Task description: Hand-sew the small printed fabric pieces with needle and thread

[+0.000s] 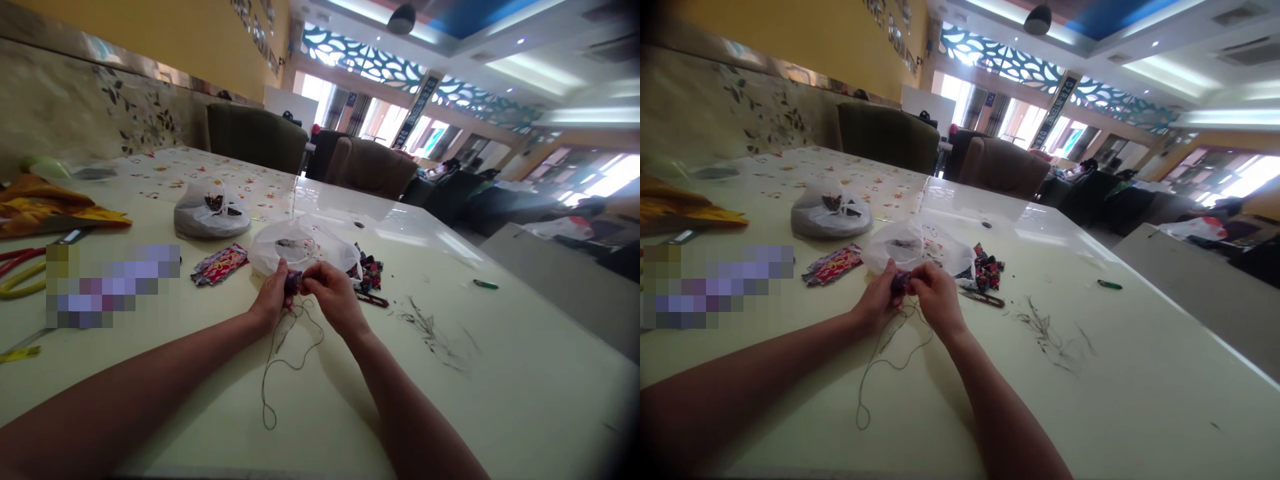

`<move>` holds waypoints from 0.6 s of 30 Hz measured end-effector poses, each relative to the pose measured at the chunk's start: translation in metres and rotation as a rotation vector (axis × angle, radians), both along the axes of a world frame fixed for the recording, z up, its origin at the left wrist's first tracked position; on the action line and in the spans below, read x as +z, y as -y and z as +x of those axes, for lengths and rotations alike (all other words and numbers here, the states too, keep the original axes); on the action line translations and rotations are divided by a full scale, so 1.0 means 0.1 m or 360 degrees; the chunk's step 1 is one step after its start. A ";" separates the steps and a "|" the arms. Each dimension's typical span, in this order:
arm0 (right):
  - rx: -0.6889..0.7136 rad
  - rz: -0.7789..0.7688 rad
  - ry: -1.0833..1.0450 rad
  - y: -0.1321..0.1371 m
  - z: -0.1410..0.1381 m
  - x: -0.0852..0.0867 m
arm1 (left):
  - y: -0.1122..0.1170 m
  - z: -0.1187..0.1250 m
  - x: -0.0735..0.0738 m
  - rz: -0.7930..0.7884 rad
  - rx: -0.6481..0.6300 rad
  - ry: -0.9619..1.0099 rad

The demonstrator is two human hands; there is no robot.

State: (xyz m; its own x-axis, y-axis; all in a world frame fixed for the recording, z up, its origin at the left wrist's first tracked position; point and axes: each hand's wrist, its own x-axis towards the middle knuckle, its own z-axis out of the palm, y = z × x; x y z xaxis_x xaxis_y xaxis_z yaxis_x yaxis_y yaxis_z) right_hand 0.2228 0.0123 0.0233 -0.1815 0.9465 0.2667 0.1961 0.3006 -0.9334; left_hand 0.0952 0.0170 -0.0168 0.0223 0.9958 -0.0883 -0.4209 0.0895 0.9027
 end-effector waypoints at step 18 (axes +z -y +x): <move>0.0003 -0.0153 -0.0071 -0.06 0.00 -0.11 | 0.01 -0.01 0.02 -0.0038 -0.0041 0.0093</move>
State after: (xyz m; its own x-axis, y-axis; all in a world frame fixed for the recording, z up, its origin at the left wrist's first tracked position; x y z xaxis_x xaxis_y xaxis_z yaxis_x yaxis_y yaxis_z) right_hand 0.2224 0.0181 0.0127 -0.1731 0.9679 0.1824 0.1533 0.2094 -0.9658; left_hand 0.0940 0.0156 -0.0150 0.0539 0.9925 -0.1098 -0.4703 0.1223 0.8740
